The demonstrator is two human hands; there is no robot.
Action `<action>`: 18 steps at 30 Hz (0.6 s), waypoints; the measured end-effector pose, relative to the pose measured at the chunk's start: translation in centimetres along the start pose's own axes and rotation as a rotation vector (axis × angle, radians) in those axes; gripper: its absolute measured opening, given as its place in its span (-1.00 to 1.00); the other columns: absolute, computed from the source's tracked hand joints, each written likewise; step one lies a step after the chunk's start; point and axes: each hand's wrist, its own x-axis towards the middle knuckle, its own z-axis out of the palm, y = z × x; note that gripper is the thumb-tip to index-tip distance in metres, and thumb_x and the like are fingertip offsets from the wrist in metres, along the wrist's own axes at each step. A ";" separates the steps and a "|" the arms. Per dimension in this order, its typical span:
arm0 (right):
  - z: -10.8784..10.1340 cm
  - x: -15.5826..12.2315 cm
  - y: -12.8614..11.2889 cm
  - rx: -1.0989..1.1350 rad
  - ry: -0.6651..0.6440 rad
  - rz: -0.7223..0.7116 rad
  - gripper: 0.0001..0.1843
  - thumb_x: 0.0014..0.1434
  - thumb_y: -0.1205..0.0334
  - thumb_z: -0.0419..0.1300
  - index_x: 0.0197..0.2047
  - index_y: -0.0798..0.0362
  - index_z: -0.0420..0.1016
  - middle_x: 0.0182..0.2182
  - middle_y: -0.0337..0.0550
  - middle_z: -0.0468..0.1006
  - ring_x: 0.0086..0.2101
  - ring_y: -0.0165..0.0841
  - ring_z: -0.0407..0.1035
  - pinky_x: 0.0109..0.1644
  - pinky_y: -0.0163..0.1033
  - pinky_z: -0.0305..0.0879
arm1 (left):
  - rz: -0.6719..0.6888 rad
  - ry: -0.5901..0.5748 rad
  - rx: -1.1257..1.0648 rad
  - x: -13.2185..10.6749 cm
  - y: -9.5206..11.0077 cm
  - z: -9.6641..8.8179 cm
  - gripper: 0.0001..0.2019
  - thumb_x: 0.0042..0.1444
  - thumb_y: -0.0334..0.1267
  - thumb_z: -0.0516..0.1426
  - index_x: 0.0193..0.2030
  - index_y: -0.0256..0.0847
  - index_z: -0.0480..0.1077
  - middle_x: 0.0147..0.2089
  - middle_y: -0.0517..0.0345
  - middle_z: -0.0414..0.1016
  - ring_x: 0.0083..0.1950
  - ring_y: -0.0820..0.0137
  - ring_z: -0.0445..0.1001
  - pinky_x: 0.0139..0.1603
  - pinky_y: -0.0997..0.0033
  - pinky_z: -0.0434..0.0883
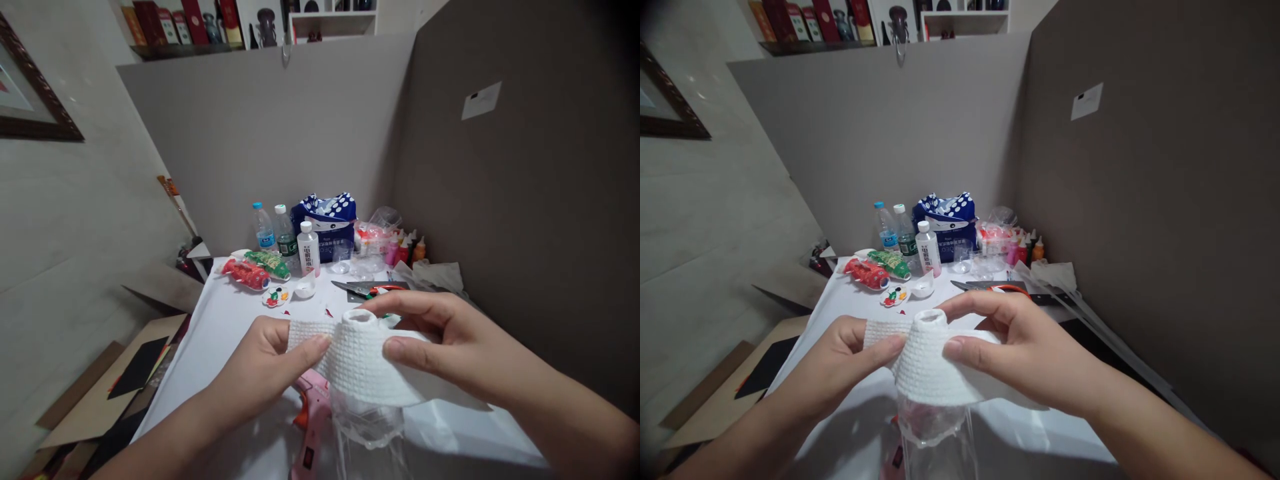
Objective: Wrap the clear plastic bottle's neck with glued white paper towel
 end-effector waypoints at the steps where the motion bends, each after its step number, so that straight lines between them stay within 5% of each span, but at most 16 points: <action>1: -0.1 0.0 0.0 -0.040 0.022 -0.005 -0.68 0.12 0.06 0.35 -0.05 -0.12 0.54 -0.31 -0.25 0.60 -0.39 -0.40 0.44 -0.37 -0.36 0.35 | 0.001 0.001 0.000 0.0 0.0 0.0 -0.68 0.17 -0.02 0.18 -0.19 -0.23 0.63 -0.31 0.03 0.65 -0.27 0.28 0.56 -0.20 0.33 0.47; 5: -0.5 0.2 -0.1 -0.176 0.112 -0.027 -0.69 0.03 -0.03 0.38 -0.22 -0.04 0.57 -0.45 -0.22 0.51 -0.48 -0.38 0.36 -0.47 -0.32 0.28 | 0.002 0.012 -0.018 -0.1 -0.2 0.2 -0.67 0.17 -0.02 0.18 -0.20 -0.24 0.63 -0.30 0.01 0.65 -0.27 0.26 0.55 -0.24 0.34 0.48; 12: -1.0 0.8 0.2 -0.108 0.112 -0.112 -0.76 0.00 0.09 0.41 -0.45 0.03 0.50 -0.30 -0.18 0.55 -0.34 -0.37 0.40 -0.32 -0.32 0.31 | 0.012 0.006 -0.047 0.2 -0.6 0.4 -0.68 0.17 -0.04 0.19 -0.34 -0.26 0.61 -0.34 0.04 0.65 -0.29 0.32 0.55 -0.25 0.40 0.45; 15: -0.9 0.8 0.3 -0.171 0.147 -0.113 -0.78 0.06 0.07 0.36 -0.30 0.00 0.49 -0.29 -0.20 0.53 -0.43 -0.43 0.34 -0.42 -0.35 0.23 | 0.002 0.003 -0.063 0.6 -0.9 0.5 -0.67 0.16 -0.03 0.19 -0.40 -0.27 0.58 -0.36 0.06 0.65 -0.36 0.36 0.53 -0.26 0.40 0.45; 18: -0.5 0.7 0.3 -0.242 0.163 -0.188 -0.64 0.05 0.04 0.34 -0.10 -0.04 0.46 -0.18 -0.17 0.51 -0.29 -0.32 0.37 -0.26 -0.28 0.29 | -0.019 -0.010 -0.081 0.9 -1.2 0.6 -0.67 0.13 -0.02 0.21 -0.39 -0.29 0.58 -0.41 0.05 0.63 -0.40 0.36 0.52 -0.29 0.39 0.45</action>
